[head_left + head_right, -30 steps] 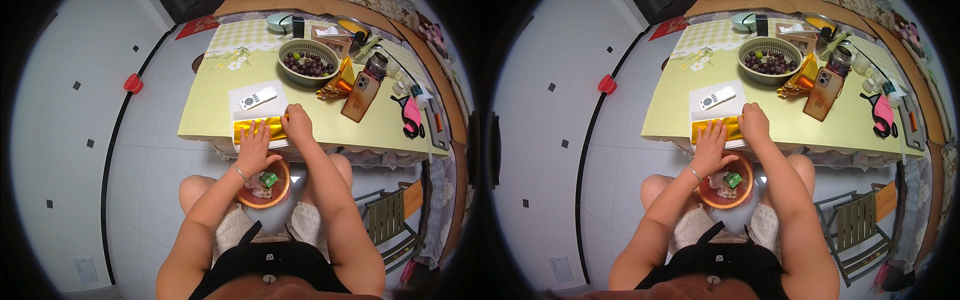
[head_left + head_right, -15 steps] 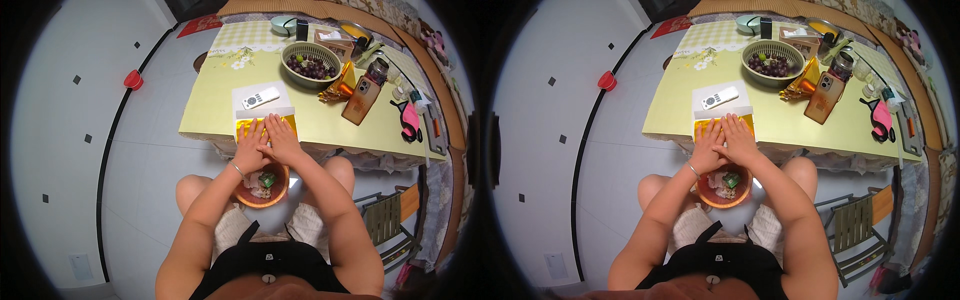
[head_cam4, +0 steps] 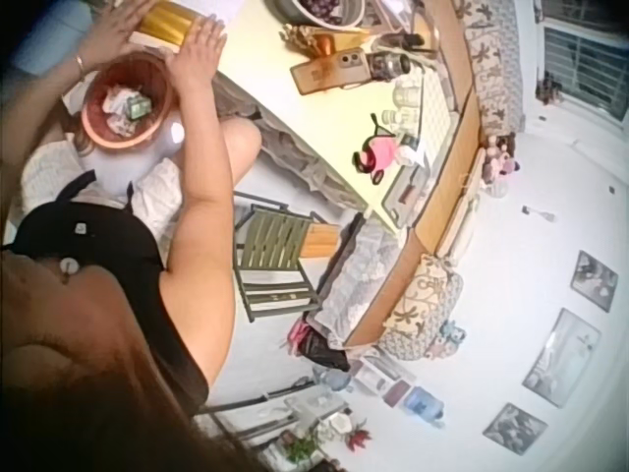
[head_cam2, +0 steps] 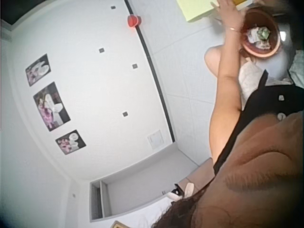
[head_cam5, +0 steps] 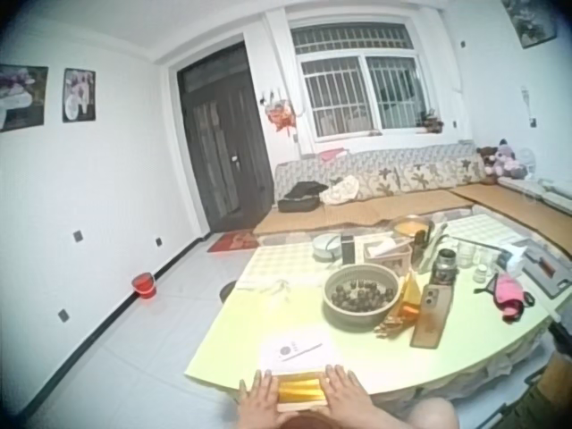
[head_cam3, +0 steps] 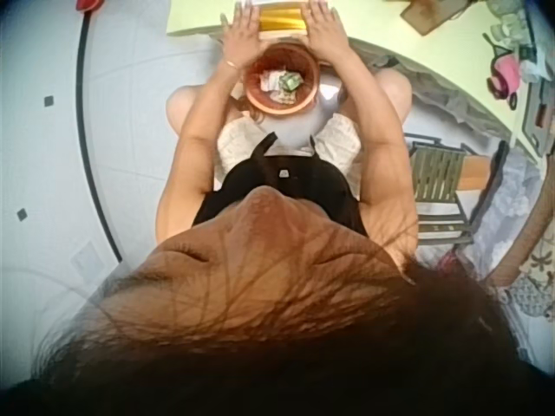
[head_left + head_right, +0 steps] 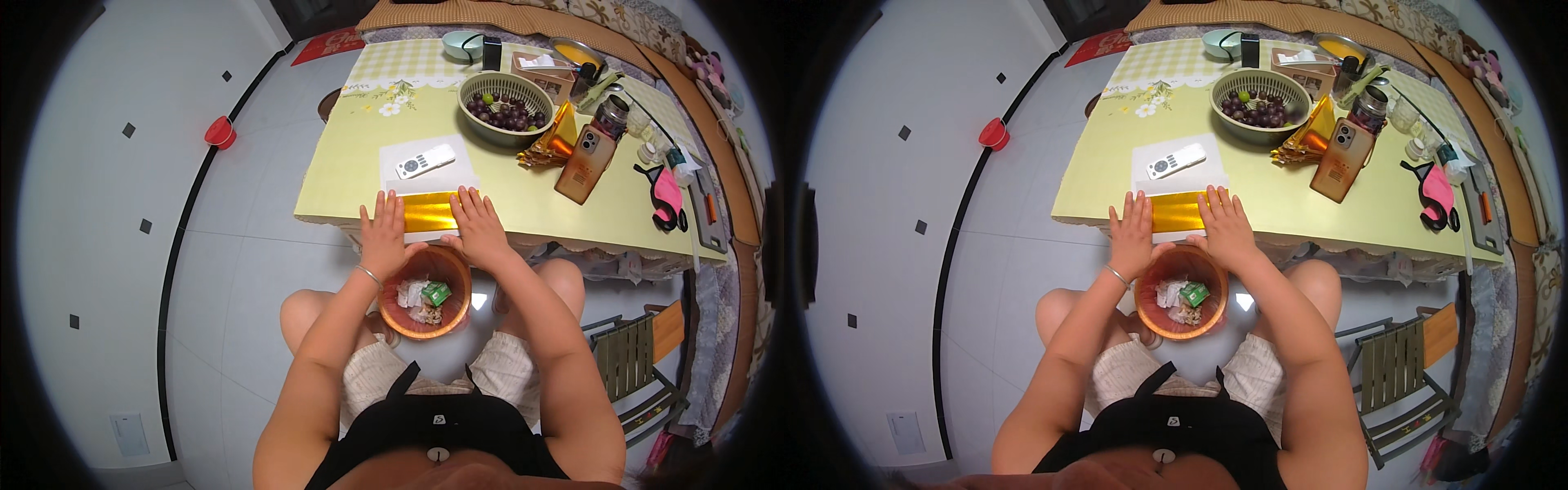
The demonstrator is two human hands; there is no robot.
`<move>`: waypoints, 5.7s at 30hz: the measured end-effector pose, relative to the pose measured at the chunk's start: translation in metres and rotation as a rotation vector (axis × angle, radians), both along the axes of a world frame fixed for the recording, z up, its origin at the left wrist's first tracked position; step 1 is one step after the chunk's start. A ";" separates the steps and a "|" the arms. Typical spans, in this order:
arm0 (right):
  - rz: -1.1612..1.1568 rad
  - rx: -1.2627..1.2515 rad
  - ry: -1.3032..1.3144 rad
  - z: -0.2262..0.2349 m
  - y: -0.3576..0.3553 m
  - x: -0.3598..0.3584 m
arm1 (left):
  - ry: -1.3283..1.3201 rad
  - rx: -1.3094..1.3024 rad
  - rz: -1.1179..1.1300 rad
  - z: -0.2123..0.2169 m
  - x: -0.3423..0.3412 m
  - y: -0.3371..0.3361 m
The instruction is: The person sits on the floor and folds a sheet of gold foil paper into a triangular shape using a white paper as a guide. They repeatedly fold and unfold the foil, adjusting the creases, and place the finished folded piece into a small bowl.
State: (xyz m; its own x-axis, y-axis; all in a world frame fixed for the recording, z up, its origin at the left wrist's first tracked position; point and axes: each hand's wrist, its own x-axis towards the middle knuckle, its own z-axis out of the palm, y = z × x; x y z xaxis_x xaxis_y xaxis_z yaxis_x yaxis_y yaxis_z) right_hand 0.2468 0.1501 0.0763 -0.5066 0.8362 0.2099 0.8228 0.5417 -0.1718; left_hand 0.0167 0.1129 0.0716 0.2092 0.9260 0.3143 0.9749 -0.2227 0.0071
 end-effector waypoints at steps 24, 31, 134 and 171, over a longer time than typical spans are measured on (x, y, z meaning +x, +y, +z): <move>-0.088 0.155 0.086 -0.018 0.001 -0.006 | -0.014 0.318 -0.154 -0.063 -0.012 0.019; -0.078 0.112 0.056 -0.015 0.002 -0.004 | 0.074 0.292 -0.148 -0.029 0.008 0.012; 0.198 0.079 0.580 0.005 0.017 -0.035 | -0.564 0.109 -0.370 0.022 -0.021 0.034; 0.090 0.233 0.421 -0.002 0.014 -0.053 | -0.600 0.113 -0.007 0.001 -0.021 0.062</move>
State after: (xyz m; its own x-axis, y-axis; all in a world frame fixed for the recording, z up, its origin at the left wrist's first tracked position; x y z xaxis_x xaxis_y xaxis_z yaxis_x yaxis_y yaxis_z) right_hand 0.1937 0.1645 0.0738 -0.4055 0.6998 0.5881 0.6564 0.6707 -0.3455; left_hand -0.0048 0.1749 0.0722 -0.0295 0.8791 0.4757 0.8065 -0.2602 0.5308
